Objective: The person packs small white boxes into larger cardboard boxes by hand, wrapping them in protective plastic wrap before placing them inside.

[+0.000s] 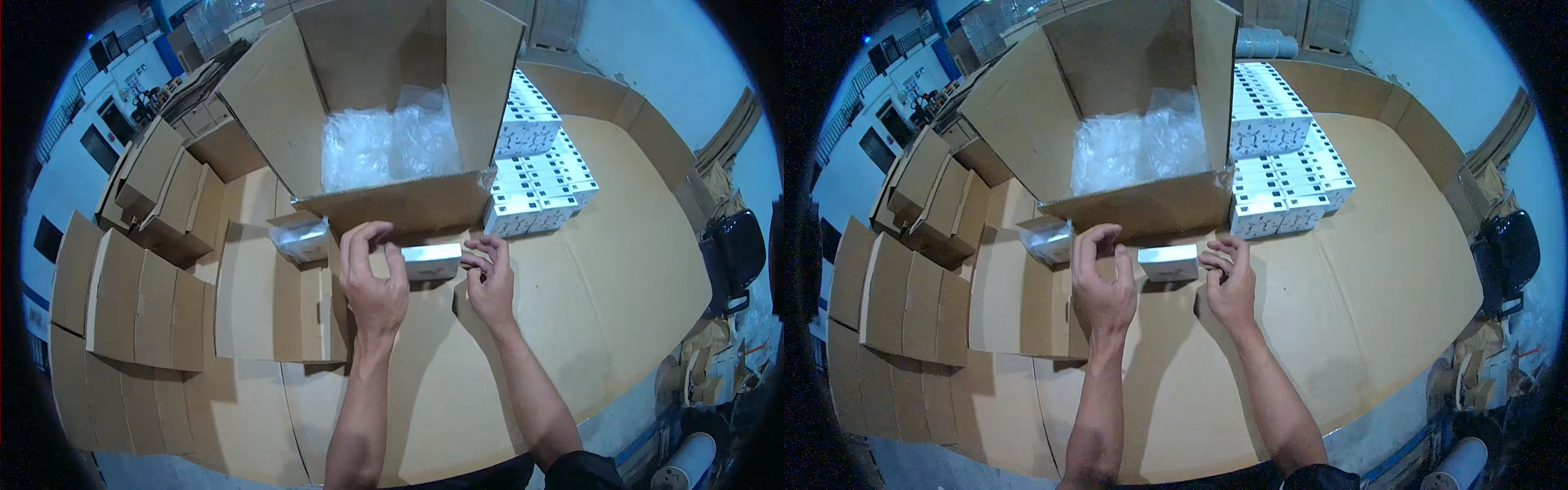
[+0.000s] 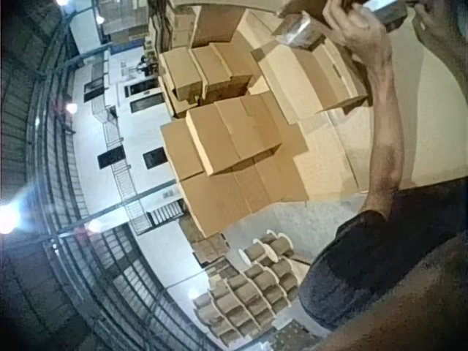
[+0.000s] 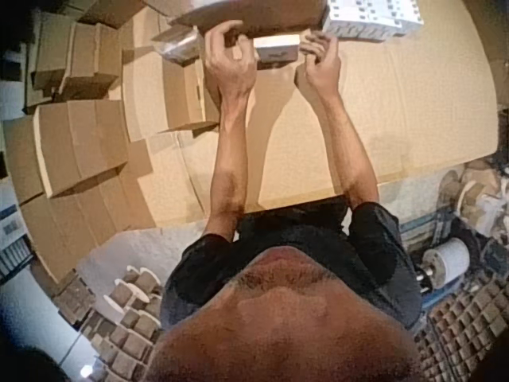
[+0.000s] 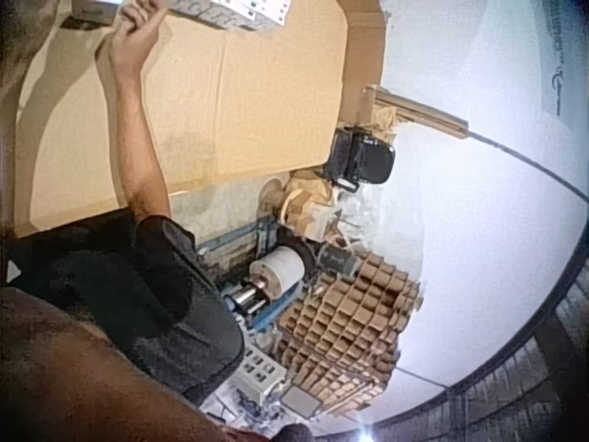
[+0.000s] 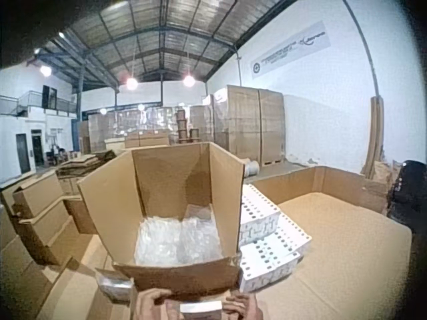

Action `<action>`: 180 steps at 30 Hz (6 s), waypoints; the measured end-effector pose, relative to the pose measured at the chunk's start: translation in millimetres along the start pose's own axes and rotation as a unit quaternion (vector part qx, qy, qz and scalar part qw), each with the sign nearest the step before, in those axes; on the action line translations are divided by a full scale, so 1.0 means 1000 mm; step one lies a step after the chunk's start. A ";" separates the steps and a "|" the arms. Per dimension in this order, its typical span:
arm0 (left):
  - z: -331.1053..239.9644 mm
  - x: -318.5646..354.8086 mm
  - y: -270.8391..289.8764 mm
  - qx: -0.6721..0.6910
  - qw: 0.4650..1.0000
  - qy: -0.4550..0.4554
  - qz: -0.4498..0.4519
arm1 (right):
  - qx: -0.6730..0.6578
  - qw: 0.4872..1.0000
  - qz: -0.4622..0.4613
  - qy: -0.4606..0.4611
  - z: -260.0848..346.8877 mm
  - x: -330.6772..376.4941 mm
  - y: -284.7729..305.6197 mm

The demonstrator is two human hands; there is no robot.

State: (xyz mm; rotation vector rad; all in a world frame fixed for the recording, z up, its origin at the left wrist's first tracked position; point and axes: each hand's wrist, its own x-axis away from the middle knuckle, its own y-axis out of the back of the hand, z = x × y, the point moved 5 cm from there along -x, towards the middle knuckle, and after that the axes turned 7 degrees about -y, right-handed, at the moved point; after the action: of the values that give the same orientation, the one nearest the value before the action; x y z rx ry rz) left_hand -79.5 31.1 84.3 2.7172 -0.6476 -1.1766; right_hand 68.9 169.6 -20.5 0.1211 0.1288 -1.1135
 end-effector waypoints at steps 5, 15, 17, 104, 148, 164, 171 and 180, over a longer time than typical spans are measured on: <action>-0.017 -0.093 -0.050 0.001 0.993 -0.087 0.075 | 0.009 1.000 -0.013 -0.003 0.002 -0.002 0.011; 0.160 -0.130 -0.164 -0.164 0.710 0.134 0.671 | 0.022 1.000 -0.010 -0.014 0.004 0.001 -0.003; 0.155 -0.129 -0.171 -0.179 0.677 0.157 0.697 | 0.038 0.999 -0.010 -0.011 0.005 -0.002 0.005; 0.019 0.104 -0.021 0.315 0.912 0.217 0.147 | 0.277 0.942 0.181 -0.056 0.054 0.047 0.021; 0.020 0.090 -0.041 0.291 0.882 0.355 0.106 | 0.139 0.988 -0.039 0.053 0.049 0.053 0.000; 0.027 0.089 -0.032 0.221 0.953 0.199 0.056 | -0.039 0.995 0.052 -0.081 0.021 0.043 0.003; 0.032 0.090 -0.030 0.199 0.957 0.205 0.050 | 0.155 0.987 -0.053 -0.001 0.048 0.055 0.001; 0.019 0.093 -0.025 0.152 0.959 0.233 0.058 | 0.149 0.980 -0.122 0.040 0.043 0.050 0.009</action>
State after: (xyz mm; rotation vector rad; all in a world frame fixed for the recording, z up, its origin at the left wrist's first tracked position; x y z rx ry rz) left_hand -28.2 15.6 1.8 2.9877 -0.9566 -0.4021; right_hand 100.6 122.3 14.1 0.4284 0.0479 -1.3694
